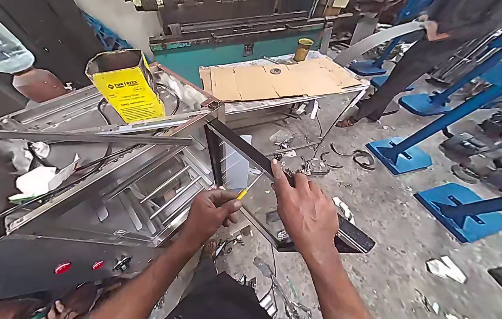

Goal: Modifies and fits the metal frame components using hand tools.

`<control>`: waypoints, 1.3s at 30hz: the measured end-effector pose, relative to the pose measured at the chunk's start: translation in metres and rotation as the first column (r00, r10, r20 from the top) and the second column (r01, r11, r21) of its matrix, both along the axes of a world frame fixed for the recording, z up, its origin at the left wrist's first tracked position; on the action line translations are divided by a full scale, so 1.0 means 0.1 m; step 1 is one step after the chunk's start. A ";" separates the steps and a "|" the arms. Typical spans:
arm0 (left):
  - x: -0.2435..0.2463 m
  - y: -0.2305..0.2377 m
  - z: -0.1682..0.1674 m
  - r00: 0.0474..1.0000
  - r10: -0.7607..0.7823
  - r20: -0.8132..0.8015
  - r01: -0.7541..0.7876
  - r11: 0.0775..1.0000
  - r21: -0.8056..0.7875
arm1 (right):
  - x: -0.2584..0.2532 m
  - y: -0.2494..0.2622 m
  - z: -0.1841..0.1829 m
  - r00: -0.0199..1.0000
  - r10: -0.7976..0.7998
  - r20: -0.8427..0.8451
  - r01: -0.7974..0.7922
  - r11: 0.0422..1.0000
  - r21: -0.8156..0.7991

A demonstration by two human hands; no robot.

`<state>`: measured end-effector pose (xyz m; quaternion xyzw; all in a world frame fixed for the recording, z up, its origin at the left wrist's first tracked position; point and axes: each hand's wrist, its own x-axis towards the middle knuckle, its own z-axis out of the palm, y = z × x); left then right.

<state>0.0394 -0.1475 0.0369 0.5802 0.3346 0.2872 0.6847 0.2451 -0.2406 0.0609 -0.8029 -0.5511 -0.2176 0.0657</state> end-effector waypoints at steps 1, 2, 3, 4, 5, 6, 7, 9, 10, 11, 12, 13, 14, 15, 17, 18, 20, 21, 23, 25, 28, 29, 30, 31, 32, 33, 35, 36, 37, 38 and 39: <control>-0.01 0.01 0.01 0.999 -0.037 0.036 0.041 0.993 -0.113 | 0.00 0.00 -0.01 1.000 0.003 0.000 -0.003 1.000 0.000; -0.02 0.03 0.01 0.995 -0.052 0.089 0.072 0.969 -0.238 | 0.00 0.00 -0.01 1.000 0.004 0.001 -0.004 1.000 0.001; -0.01 0.04 0.01 0.990 -0.053 0.133 0.096 0.936 -0.339 | 0.00 0.00 -0.01 1.000 0.002 0.004 -0.002 1.000 0.002; 0.00 0.04 0.02 0.986 -0.057 0.155 0.116 0.906 -0.408 | 0.00 0.01 -0.01 1.000 -0.003 0.005 0.003 1.000 0.002; 0.01 0.04 0.03 0.985 -0.067 0.159 0.131 0.889 -0.439 | 0.00 0.00 -0.01 1.000 -0.008 0.006 0.008 1.000 0.000; 0.01 0.04 0.02 0.985 -0.081 0.149 0.137 0.896 -0.422 | -0.01 0.00 -0.01 1.000 -0.009 0.007 0.009 1.000 -0.003; 0.02 0.04 0.02 0.988 -0.091 0.124 0.131 0.924 -0.358 | -0.01 0.00 0.00 1.000 -0.007 0.010 0.007 1.000 -0.003; 0.03 0.05 0.00 0.996 -0.087 0.032 0.090 0.989 -0.114 | -0.01 0.00 0.01 1.000 -0.007 0.012 0.007 1.000 -0.004; 0.03 0.05 -0.01 0.998 -0.062 -0.031 0.063 0.997 0.051 | -0.01 0.00 0.01 1.000 -0.010 0.009 0.010 1.000 -0.007; 0.03 0.06 -0.02 0.996 -0.023 -0.087 0.041 0.978 0.204 | -0.01 0.00 0.01 1.000 -0.010 0.006 0.010 1.000 -0.004; 0.02 0.07 -0.04 0.992 0.019 -0.126 0.024 0.942 0.334 | -0.01 -0.01 0.01 1.000 -0.008 0.003 0.008 1.000 -0.002; 0.02 0.06 -0.05 0.985 0.066 -0.162 0.016 0.889 0.458 | -0.01 0.00 0.00 1.000 -0.005 0.003 0.005 1.000 0.002; 0.02 0.06 -0.06 0.973 0.117 -0.197 0.017 0.822 0.570 | -0.01 0.00 0.01 1.000 -0.004 0.005 0.004 1.000 0.005; 0.03 0.04 -0.06 0.963 0.152 -0.220 0.024 0.769 0.639 | -0.01 0.00 0.01 1.000 -0.006 0.009 0.006 1.000 0.005; 0.03 0.00 -0.04 0.954 0.167 -0.248 0.048 0.732 0.679 | -0.02 0.00 0.01 1.000 -0.007 0.013 0.006 1.000 0.001; 0.03 -0.02 -0.04 0.952 0.171 -0.253 0.057 0.715 0.697 | -0.02 0.00 0.02 1.000 -0.005 0.011 0.005 1.000 0.001; 0.02 -0.05 -0.05 0.944 0.190 -0.270 0.085 0.649 0.756 | -0.02 0.00 0.02 1.000 -0.003 0.004 0.003 1.000 0.004; 0.01 -0.05 -0.07 0.940 0.191 -0.282 0.112 0.607 0.786 | -0.02 0.00 0.02 1.000 -0.005 0.005 0.004 1.000 0.005; -0.02 -0.02 -0.12 0.940 0.180 -0.290 0.157 0.527 0.835 | -0.02 -0.01 0.00 1.000 -0.006 0.004 0.006 1.000 0.001; -0.02 0.00 -0.17 0.934 0.200 -0.296 0.180 0.452 0.874 | -0.01 0.00 0.01 1.000 -0.007 0.009 0.007 1.000 0.000; -0.01 -0.02 -0.20 0.901 0.294 -0.318 0.201 0.366 0.909 | -0.01 -0.01 0.00 1.000 -0.007 0.011 0.007 1.000 0.000; 0.00 -0.04 -0.19 0.887 0.325 -0.327 0.209 0.348 0.914 | -0.02 -0.01 0.00 1.000 -0.005 0.008 0.005 1.000 -0.003; 0.01 -0.05 -0.17 0.870 0.362 -0.336 0.222 0.322 0.920 | -0.01 -0.01 0.01 1.000 -0.004 0.008 0.004 1.000 -0.003; 0.01 -0.06 -0.14 0.851 0.400 -0.340 0.236 0.286 0.929 | -0.01 -0.01 0.01 1.000 -0.005 0.011 0.005 1.000 -0.003; 0.01 -0.06 -0.12 0.833 0.437 -0.340 0.253 0.245 0.936 | -0.01 -0.01 0.00 1.000 -0.006 0.014 0.006 1.000 -0.003; 0.01 -0.07 -0.09 0.818 0.463 -0.342 0.272 0.213 0.938 | -0.01 -0.01 0.00 1.000 -0.009 0.015 0.009 1.000 -0.007; 0.01 -0.06 -0.04 0.822 0.448 -0.351 0.279 0.220 0.935 | -0.01 0.00 0.01 1.000 -0.010 0.019 0.010 1.000 -0.005; 0.01 -0.06 0.00 0.842 0.389 -0.374 0.266 0.305 0.915 | 0.00 0.00 0.01 1.000 -0.005 0.018 0.005 1.000 -0.001; 0.00 -0.06 0.06 0.870 0.285 -0.403 0.239 0.471 0.849 | 0.00 0.00 0.00 1.000 0.002 0.008 -0.002 1.000 -0.001; -0.01 -0.03 0.14 0.909 0.124 -0.398 0.203 0.702 0.683 | 0.00 -0.01 0.00 1.000 0.005 -0.001 -0.005 1.000 -0.005; 0.01 0.02 0.23 0.954 -0.067 -0.294 0.174 0.919 0.355 | 0.01 0.00 0.01 1.000 0.006 -0.004 -0.006 1.000 -0.006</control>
